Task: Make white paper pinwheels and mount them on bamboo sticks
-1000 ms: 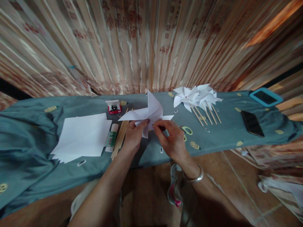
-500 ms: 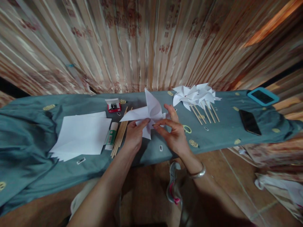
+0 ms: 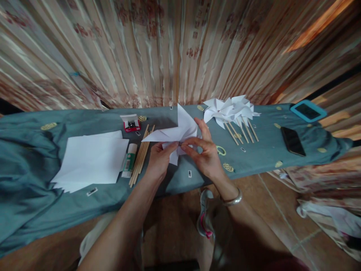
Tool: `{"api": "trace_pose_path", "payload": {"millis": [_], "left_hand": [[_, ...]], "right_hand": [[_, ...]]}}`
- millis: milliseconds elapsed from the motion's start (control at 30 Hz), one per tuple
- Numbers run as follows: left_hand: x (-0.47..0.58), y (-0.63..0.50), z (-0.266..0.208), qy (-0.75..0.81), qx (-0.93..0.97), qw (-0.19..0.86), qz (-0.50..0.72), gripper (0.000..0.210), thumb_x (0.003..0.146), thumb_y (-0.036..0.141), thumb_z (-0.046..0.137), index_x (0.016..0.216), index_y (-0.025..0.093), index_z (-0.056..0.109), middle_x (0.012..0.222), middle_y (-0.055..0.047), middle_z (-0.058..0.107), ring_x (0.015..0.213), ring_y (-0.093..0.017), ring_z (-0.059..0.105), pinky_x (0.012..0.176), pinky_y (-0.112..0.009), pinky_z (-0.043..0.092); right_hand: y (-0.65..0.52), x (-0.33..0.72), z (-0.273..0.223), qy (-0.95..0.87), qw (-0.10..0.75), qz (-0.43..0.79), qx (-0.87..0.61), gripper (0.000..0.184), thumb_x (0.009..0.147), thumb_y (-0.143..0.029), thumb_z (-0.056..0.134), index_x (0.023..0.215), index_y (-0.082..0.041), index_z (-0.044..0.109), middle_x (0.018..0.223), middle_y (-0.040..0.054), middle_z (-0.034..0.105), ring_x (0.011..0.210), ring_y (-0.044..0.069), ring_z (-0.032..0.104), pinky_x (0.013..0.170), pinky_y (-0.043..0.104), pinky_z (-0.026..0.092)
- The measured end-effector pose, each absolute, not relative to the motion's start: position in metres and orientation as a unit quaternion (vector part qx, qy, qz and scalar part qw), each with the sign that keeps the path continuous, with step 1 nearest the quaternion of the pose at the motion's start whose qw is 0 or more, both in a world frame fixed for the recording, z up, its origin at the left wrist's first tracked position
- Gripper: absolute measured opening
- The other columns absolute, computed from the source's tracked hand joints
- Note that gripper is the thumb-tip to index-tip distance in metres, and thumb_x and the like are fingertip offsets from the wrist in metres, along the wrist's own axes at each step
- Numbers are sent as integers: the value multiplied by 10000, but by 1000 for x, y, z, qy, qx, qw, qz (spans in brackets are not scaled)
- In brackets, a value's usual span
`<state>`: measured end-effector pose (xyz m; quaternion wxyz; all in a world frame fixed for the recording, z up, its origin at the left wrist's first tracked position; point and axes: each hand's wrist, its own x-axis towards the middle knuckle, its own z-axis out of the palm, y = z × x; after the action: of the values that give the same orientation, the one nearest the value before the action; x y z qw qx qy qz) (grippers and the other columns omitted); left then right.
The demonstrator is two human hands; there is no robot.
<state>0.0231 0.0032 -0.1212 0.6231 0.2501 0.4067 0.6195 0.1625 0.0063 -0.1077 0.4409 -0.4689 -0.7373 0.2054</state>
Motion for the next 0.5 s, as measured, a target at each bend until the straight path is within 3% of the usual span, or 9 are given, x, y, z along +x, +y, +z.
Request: {"api": "trace_pose_path", "payload": {"millis": [500], "left_hand": [[24, 3, -123, 414, 249, 622, 615, 218, 487, 238, 797, 671, 150, 720, 646, -12, 708, 620, -174, 642, 679, -304, 482]], "right_hand": [[9, 164, -112, -737, 439, 197, -475, 43, 814, -250, 681, 794, -247, 719, 1517, -39, 376, 1461, 272, 211, 1189, 534, 176]]}}
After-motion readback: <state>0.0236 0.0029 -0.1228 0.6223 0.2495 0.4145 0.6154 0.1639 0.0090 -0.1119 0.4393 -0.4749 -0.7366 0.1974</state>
